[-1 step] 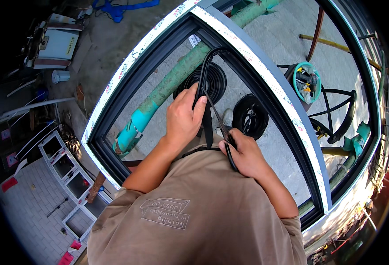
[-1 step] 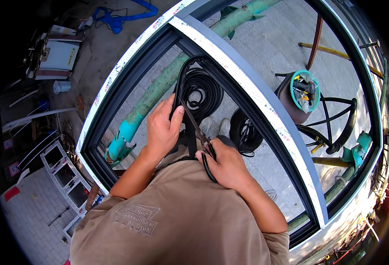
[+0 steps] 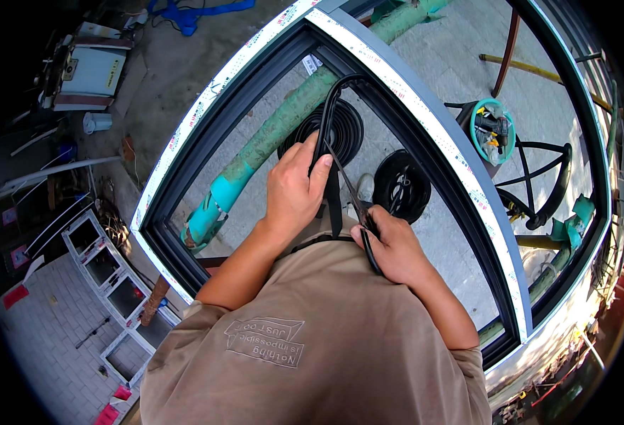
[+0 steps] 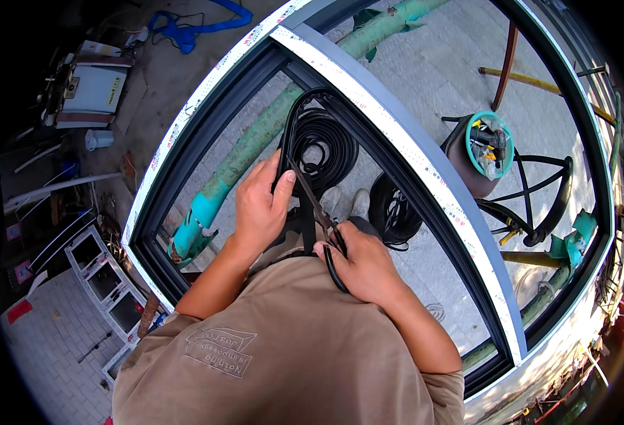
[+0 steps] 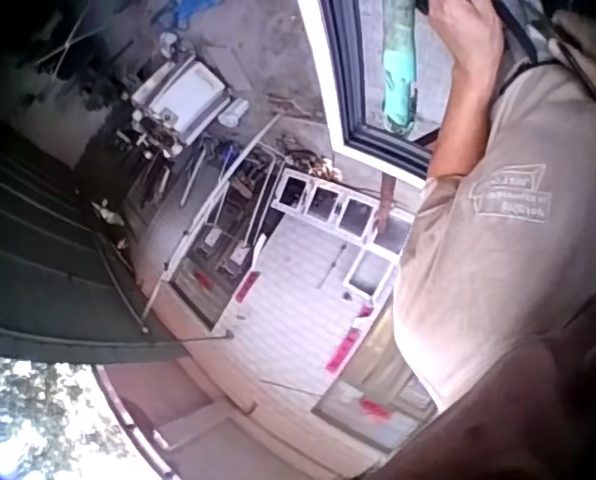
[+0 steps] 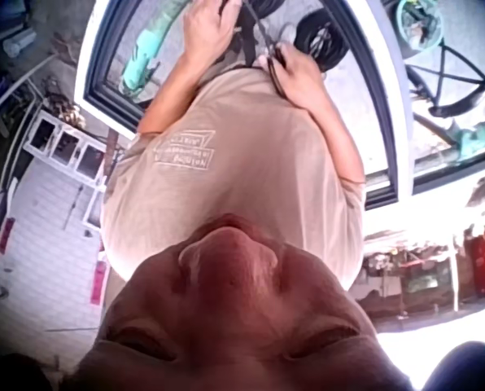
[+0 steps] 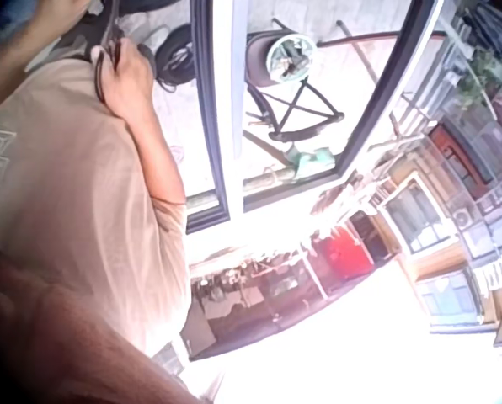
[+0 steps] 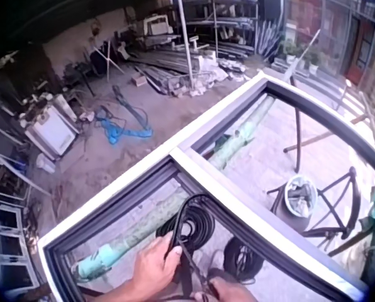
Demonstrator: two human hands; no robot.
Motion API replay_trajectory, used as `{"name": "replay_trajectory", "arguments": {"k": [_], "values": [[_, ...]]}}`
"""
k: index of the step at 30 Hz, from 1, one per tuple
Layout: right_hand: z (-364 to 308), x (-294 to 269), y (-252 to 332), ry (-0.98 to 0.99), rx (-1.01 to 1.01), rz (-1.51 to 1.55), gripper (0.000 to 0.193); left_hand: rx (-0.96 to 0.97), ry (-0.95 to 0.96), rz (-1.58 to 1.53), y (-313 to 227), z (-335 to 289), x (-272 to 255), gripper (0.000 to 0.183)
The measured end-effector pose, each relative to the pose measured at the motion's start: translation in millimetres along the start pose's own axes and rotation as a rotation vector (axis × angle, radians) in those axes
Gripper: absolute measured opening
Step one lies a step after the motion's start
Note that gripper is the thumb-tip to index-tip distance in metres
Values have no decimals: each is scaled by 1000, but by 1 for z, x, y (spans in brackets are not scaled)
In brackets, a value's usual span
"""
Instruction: The person uses shears to cut a rubber sealing strip and then presses the strip into the groove of a metal window frame by hand.
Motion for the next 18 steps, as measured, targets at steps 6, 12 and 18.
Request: {"name": "replay_trajectory", "arguments": {"k": [6, 12, 18], "values": [[2, 2, 1, -11, -35, -2, 46, -10, 40, -36, 1, 1, 0, 45], [5, 4, 0, 1, -54, -1, 46, -58, 60, -59, 2, 1, 3, 45], [7, 2, 3, -13, -80, -85, 50, -24, 49, -60, 2, 1, 4, 46]]}}
Point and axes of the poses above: each hand's wrist, its own z-axis towards the middle knuckle, its own x-axis out of the palm, y = z × x, the point moved 9 cm from there along z, towards the middle knuckle, and after that the axes turned 2 degrees about z, right-handed, at the moved point
